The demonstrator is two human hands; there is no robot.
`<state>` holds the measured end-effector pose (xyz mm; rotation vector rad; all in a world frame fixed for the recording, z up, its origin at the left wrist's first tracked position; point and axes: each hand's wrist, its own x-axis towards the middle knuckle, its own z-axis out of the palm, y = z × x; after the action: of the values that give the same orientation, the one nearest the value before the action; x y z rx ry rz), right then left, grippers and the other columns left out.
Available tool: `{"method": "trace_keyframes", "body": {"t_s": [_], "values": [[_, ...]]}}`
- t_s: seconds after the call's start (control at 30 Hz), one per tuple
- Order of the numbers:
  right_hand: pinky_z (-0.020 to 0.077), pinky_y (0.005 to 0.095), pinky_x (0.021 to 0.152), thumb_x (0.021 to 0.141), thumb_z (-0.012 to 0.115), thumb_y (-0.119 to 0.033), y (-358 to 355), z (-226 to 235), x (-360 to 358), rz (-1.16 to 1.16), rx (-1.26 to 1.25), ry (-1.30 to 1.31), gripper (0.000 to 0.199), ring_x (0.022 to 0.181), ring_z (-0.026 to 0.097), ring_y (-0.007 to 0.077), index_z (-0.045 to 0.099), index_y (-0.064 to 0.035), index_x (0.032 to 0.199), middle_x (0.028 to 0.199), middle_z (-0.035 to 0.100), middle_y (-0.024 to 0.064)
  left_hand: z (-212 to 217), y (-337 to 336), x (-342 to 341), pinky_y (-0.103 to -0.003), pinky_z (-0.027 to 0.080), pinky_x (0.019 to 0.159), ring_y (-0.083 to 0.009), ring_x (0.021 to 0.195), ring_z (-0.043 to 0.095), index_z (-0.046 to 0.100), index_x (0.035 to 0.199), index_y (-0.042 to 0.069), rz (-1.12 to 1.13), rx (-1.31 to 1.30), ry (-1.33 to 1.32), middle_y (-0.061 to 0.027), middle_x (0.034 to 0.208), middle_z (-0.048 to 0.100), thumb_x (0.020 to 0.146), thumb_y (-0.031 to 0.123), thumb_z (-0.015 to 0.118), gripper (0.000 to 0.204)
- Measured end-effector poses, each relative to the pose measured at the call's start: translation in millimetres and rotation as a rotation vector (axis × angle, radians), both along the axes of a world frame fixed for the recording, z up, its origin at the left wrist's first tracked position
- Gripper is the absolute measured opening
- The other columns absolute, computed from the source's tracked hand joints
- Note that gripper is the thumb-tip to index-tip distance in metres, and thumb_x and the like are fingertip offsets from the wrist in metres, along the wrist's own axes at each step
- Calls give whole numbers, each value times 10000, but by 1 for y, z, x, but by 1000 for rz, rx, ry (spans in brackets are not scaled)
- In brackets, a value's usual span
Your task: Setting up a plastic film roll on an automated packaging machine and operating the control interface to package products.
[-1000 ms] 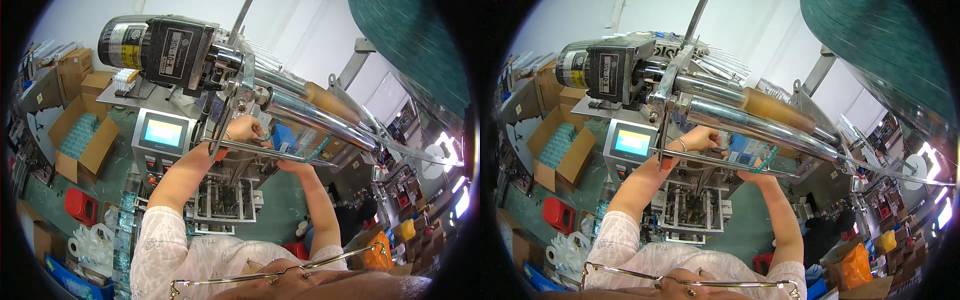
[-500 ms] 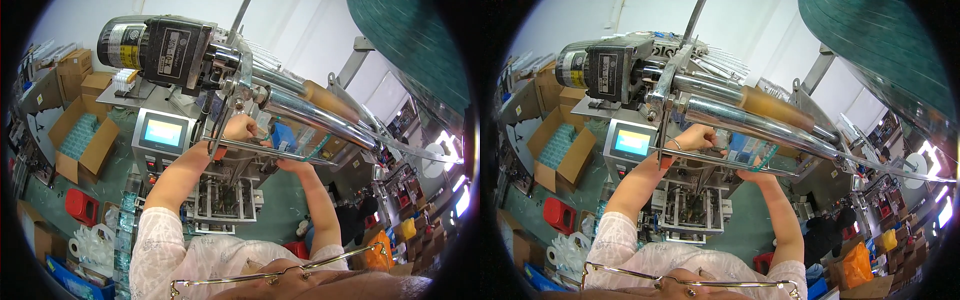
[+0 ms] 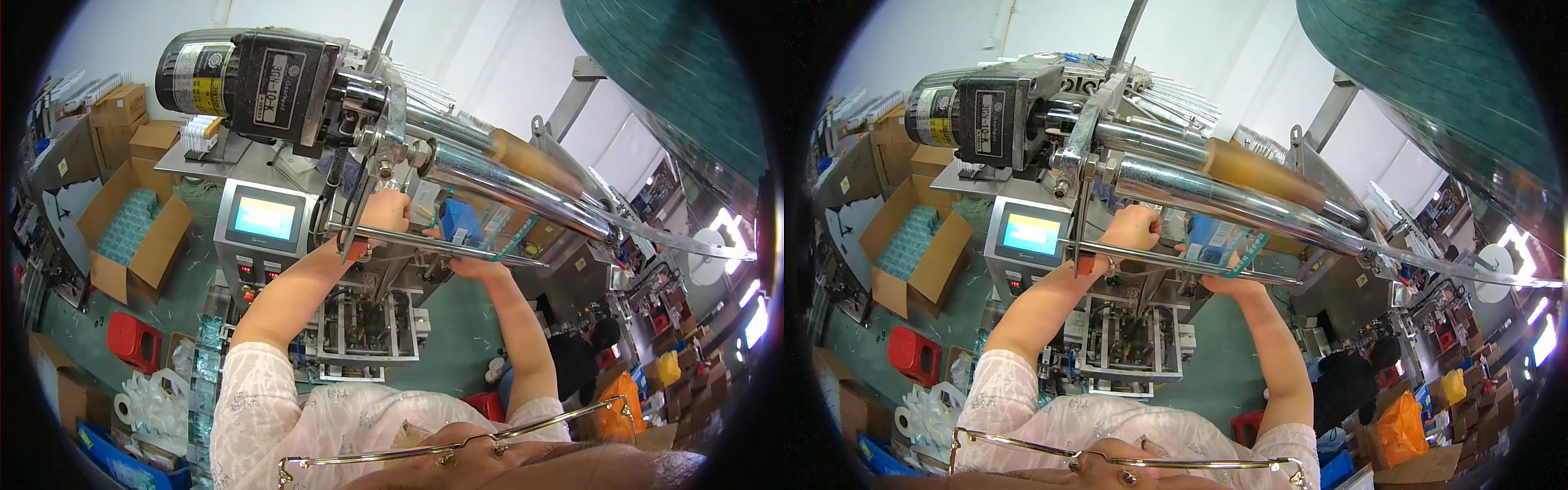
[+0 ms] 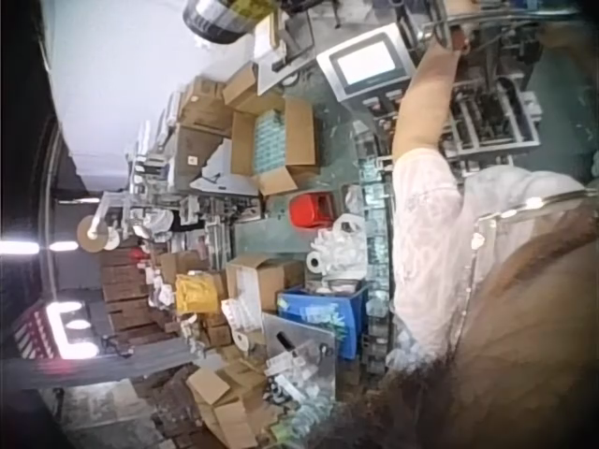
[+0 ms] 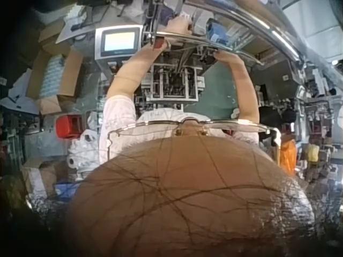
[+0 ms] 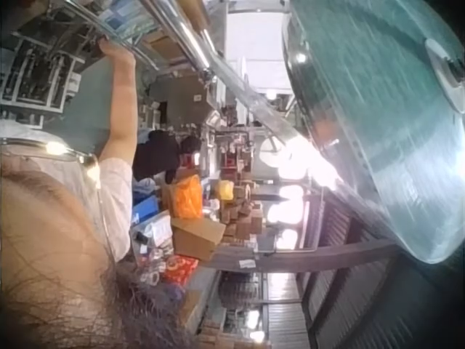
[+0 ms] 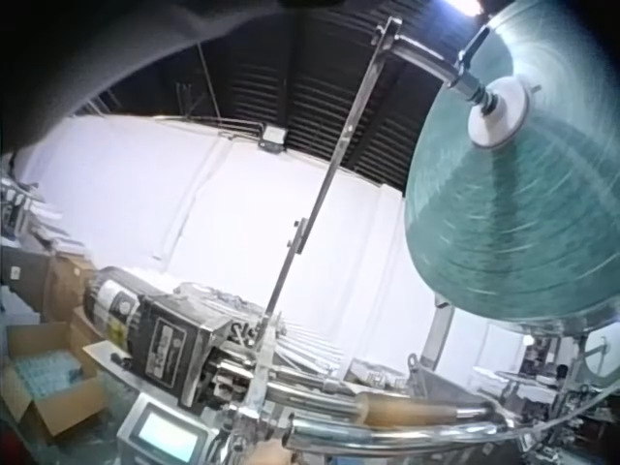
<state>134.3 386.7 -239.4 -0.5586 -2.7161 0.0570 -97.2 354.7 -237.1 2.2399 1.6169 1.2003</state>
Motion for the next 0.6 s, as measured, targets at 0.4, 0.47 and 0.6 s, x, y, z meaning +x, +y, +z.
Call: {"method": "trace_keyframes", "body": {"t_s": [0.4, 0.47, 0.6], "values": [[380, 362, 878, 611, 454, 54, 0, 0, 1, -91, 75, -126, 645, 1042, 473, 271, 472, -195, 1206, 1110, 517, 86, 5, 5, -9, -311, 460, 613, -227, 686, 603, 604, 742, 43, -241, -27, -152, -98, 692, 610, 614, 52, 627, 131], [374, 360, 886, 612, 451, 54, 8, -7, 5, -83, 128, -134, 646, 1049, 469, 270, 465, -186, 1211, 1115, 515, 87, 4, 8, -8, -306, 461, 614, -220, 692, 606, 606, 749, 41, -258, -36, -158, -96, 698, 613, 617, 50, 631, 134], [354, 353, 911, 612, 443, 58, 15, -13, 6, 25, -70, -27, 647, 1070, 456, 263, 449, -158, 1221, 1131, 508, 86, 2, 12, -7, -304, 457, 625, -229, 691, 601, 611, 787, 20, -280, -37, -152, -114, 719, 611, 648, 70, 657, 155]]}}
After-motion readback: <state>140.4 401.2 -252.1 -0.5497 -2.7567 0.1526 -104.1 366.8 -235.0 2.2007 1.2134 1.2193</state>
